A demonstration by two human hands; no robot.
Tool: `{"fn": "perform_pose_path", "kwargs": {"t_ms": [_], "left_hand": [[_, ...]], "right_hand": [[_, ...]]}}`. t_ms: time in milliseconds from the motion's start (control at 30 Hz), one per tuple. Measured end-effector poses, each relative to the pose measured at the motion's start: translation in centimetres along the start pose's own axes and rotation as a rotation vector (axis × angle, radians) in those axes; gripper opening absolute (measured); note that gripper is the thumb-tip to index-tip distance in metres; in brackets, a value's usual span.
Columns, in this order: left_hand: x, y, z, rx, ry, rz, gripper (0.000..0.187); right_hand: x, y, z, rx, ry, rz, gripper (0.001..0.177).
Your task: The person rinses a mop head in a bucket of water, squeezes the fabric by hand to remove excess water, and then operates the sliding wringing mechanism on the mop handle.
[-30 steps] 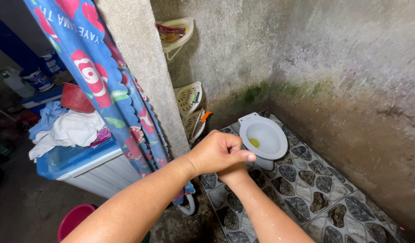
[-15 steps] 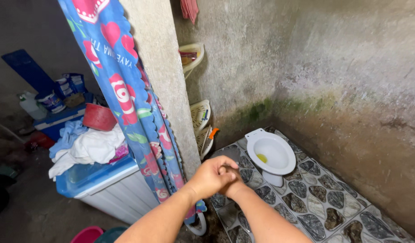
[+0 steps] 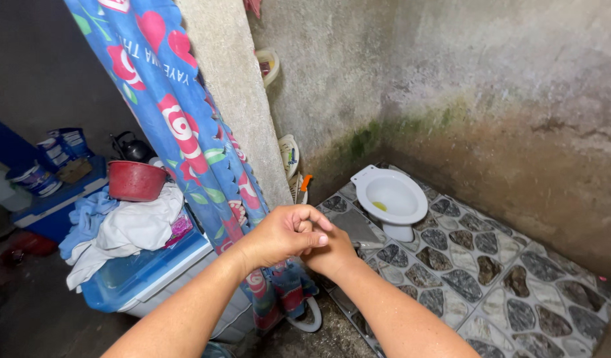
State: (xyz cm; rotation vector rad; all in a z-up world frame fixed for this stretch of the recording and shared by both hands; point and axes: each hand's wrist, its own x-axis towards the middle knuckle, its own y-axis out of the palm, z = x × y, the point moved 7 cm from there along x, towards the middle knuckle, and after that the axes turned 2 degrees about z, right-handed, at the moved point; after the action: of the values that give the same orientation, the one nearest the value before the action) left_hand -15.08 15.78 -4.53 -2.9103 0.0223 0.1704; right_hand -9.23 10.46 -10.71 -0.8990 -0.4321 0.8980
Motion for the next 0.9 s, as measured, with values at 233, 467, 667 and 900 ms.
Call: {"fn": "perform_pose_path", "kwargs": {"t_ms": [233, 467, 667, 900], "left_hand": [[-0.3, 1.8, -4.0, 0.732, 0.194, -0.063, 0.017], [2.8, 2.4, -4.4, 1.023, 0.044, 0.082, 0.020], [4.2, 2.4, -4.9, 1.018, -0.030, -0.006, 0.014], [3.5, 5.8, -4.2, 0.981, 0.100, 0.005, 0.013]], "right_hand": [[-1.0, 1.3, -3.3, 0.279, 0.045, -0.160, 0.022], [0.0, 1.2, -5.2, 0.416, 0.001, -0.226, 0.019], [1.3, 0.9, -7.0, 0.455, -0.002, -0.256, 0.018], [1.5, 7.5, -13.2, 0.548, 0.113, -0.255, 0.015]]}}
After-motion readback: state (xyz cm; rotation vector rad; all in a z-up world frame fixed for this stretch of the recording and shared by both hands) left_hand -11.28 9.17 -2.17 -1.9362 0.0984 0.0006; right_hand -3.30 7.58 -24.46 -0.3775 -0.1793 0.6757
